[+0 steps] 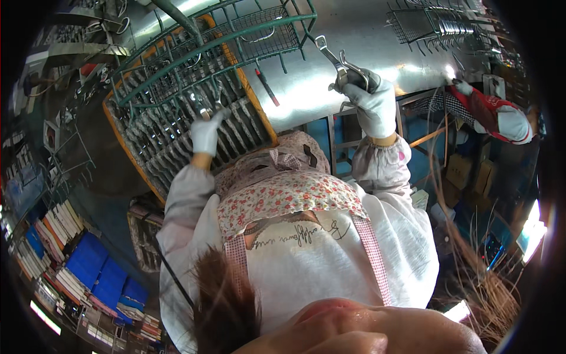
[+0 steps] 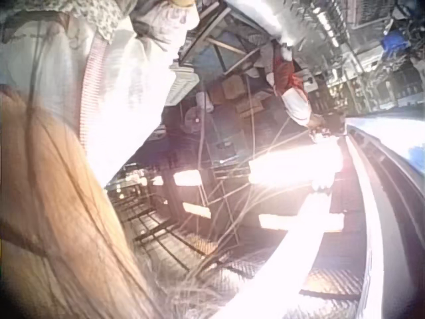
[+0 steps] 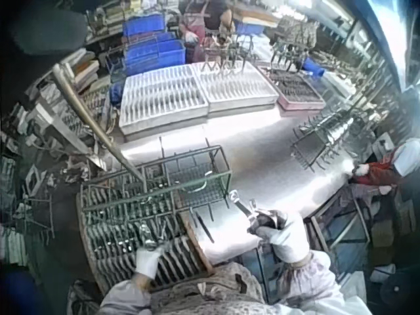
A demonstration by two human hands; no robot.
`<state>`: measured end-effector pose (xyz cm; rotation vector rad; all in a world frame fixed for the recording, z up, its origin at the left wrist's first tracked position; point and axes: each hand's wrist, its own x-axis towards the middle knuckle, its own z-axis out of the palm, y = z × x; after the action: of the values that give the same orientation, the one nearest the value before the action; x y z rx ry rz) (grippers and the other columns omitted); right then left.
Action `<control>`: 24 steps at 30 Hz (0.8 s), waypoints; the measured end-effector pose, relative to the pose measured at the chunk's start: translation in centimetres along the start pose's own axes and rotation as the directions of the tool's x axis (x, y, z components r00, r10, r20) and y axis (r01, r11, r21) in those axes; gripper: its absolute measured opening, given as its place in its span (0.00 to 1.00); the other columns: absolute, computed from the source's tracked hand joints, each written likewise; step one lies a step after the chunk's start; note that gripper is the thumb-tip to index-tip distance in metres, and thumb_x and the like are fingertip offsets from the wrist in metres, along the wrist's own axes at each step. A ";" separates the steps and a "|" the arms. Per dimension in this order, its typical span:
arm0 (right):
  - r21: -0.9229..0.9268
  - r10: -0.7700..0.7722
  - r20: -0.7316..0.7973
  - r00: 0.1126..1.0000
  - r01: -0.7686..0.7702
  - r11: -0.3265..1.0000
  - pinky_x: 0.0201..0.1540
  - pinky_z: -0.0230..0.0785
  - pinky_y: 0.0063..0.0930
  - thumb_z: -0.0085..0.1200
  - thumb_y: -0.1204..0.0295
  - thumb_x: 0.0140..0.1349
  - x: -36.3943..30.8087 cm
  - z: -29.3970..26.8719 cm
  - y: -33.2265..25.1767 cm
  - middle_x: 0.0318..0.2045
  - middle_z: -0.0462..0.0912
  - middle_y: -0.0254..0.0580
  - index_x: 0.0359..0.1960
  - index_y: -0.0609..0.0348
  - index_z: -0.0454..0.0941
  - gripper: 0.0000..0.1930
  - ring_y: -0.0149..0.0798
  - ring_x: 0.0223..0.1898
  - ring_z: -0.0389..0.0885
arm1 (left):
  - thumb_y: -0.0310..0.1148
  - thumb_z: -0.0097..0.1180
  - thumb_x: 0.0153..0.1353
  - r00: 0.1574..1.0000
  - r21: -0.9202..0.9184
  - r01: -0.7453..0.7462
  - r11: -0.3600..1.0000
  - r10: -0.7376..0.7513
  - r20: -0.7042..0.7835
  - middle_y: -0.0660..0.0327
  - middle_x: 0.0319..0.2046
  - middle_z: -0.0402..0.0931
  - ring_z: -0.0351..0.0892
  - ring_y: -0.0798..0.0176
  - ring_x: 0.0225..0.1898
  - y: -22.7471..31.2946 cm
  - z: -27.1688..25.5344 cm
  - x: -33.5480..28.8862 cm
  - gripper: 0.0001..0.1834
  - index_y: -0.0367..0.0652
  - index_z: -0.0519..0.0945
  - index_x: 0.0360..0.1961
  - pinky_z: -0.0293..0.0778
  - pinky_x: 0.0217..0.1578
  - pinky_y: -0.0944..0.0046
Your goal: The person takes metal parts from slotted trays and hangs them onto wire racks by hand. The person then swaps empty slotted trays for full ones on the work surface.
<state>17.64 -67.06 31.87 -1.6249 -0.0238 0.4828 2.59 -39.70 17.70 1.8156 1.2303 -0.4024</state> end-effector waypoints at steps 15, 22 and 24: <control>-0.058 -0.085 0.091 0.992 0.090 0.994 0.22 0.60 0.14 0.62 0.71 0.56 3.5 -0.1 -0.4 0.24 0.79 0.29 0.42 0.63 0.82 0.13 0.18 0.23 0.69 | 0.27 0.62 0.56 0.822 -0.579 -0.550 0.602 0.513 -0.247 0.61 0.30 0.83 0.79 0.74 0.30 9.1 -0.1 -11.8 0.08 0.35 0.84 0.37 0.72 0.33 0.74; -0.133 -0.048 0.097 0.994 0.061 0.989 0.22 0.59 0.14 0.62 0.71 0.56 3.2 -0.5 -0.9 0.24 0.79 0.28 0.40 0.63 0.82 0.12 0.17 0.22 0.67 | 0.25 0.58 0.60 0.831 -0.547 -0.551 0.630 0.469 -0.298 0.56 0.30 0.82 0.81 0.67 0.32 10.2 0.2 -13.4 0.08 0.30 0.81 0.36 0.75 0.39 0.69; -0.141 -0.041 0.109 0.993 0.056 0.988 0.22 0.59 0.14 0.61 0.71 0.56 3.4 -0.6 -0.9 0.24 0.79 0.28 0.40 0.63 0.82 0.12 0.17 0.23 0.67 | 0.25 0.58 0.60 0.842 -0.556 -0.536 0.636 0.450 -0.297 0.56 0.30 0.82 0.80 0.68 0.31 10.5 0.2 -13.5 0.08 0.30 0.81 0.36 0.74 0.38 0.69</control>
<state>21.19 -66.52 31.71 -1.7343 -0.1811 0.5392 5.56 -48.96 31.78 1.5025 0.7476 0.4186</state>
